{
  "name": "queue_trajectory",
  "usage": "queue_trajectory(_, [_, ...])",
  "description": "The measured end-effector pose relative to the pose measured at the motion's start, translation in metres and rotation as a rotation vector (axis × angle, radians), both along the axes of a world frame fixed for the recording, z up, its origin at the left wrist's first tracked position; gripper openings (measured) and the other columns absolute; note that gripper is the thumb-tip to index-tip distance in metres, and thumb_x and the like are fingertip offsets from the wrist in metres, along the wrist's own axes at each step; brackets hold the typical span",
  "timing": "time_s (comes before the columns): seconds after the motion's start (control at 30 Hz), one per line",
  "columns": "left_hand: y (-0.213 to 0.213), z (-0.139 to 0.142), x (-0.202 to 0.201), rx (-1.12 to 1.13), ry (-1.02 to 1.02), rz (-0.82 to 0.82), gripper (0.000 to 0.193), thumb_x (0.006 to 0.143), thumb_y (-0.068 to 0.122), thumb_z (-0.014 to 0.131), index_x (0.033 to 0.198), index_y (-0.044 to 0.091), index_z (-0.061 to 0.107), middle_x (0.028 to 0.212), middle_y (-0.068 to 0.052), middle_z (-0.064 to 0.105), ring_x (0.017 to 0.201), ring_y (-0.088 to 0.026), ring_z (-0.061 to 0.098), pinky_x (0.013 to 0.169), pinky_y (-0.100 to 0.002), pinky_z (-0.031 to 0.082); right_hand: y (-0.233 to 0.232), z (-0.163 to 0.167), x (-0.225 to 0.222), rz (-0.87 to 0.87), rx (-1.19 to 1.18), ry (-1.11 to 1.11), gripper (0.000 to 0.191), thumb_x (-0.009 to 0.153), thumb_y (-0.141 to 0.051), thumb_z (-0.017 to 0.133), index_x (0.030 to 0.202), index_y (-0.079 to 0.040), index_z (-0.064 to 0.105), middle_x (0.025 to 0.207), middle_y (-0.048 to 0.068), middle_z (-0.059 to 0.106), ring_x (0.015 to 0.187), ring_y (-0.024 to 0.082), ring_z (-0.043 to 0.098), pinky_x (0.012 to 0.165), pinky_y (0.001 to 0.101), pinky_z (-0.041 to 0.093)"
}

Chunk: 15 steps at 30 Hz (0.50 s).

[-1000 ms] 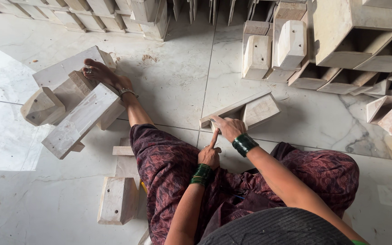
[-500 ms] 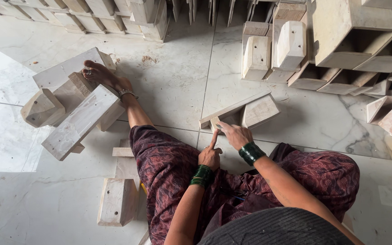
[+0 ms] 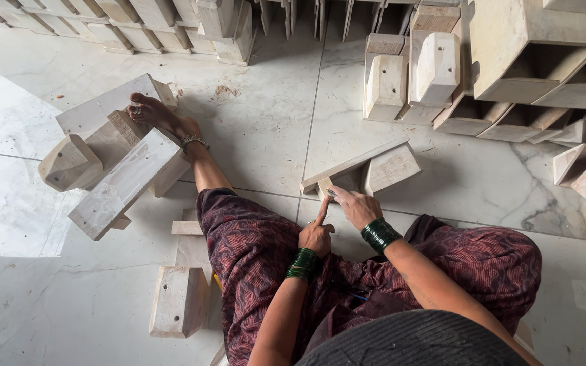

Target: The person sits on the floor and assembles small wooden box-like parts, fitting pieces together and pressing them into place one at a time. They handle several wooden components, aligning and joining them, then set the assembled pieces aside with the pile of finished parts.

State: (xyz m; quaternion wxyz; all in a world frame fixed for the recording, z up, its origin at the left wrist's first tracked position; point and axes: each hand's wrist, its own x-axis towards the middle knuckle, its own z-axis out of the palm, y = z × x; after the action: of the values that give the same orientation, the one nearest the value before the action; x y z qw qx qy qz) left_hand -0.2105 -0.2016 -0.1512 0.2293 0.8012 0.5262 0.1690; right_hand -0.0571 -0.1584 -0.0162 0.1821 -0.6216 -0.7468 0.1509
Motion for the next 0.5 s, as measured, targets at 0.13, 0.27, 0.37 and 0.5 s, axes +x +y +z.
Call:
queue_trajectory(0.13, [0.004, 0.002, -0.002, -0.044, 0.043, 0.004, 0.017, 0.081, 0.002, 0.066, 0.083, 0.013, 0.080, 0.173, -0.003, 0.014, 0.094, -0.028, 0.075, 0.079, -0.040, 0.059, 0.025, 0.002, -0.009, -0.014, -0.052, -0.040, 0.041, 0.100, -0.022, 0.054, 0.139, -0.032, 0.061, 0.077, 0.009, 0.075, 0.059, 0.026, 0.070, 0.055, 0.0413, 0.058])
queue_trajectory(0.27, [0.005, 0.004, -0.003, -0.031, 0.068, 0.007, 0.019, 0.080, 0.002, 0.066, 0.083, 0.015, 0.080, 0.172, -0.001, 0.016, 0.095, -0.027, 0.074, 0.079, -0.040, 0.059, 0.049, 0.004, -0.021, -0.030, 0.063, -0.071, 0.044, 0.099, -0.020, 0.054, 0.140, -0.033, 0.062, 0.081, 0.012, 0.076, 0.063, 0.029, 0.071, 0.058, 0.0416, 0.058])
queue_trajectory(0.37, [0.003, 0.003, -0.002, -0.010, 0.047, 0.009, 0.019, 0.081, 0.002, 0.066, 0.083, 0.016, 0.080, 0.173, 0.001, 0.017, 0.096, -0.026, 0.074, 0.080, -0.040, 0.059, 0.040, -0.004, -0.017, -0.011, 0.035, -0.001, 0.033, 0.106, -0.029, 0.054, 0.138, -0.032, 0.061, 0.081, 0.011, 0.076, 0.062, 0.026, 0.070, 0.056, 0.0410, 0.057])
queue_trajectory(0.5, [-0.001, 0.000, 0.000, -0.005, 0.013, 0.003, 0.019, 0.079, 0.003, 0.067, 0.081, 0.016, 0.080, 0.172, -0.001, 0.017, 0.096, -0.027, 0.074, 0.080, -0.040, 0.059, 0.008, -0.009, -0.003, -0.058, -0.125, 0.089, 0.042, 0.102, -0.028, 0.051, 0.144, -0.033, 0.055, 0.080, 0.007, 0.076, 0.055, 0.025, 0.068, 0.049, 0.0395, 0.058])
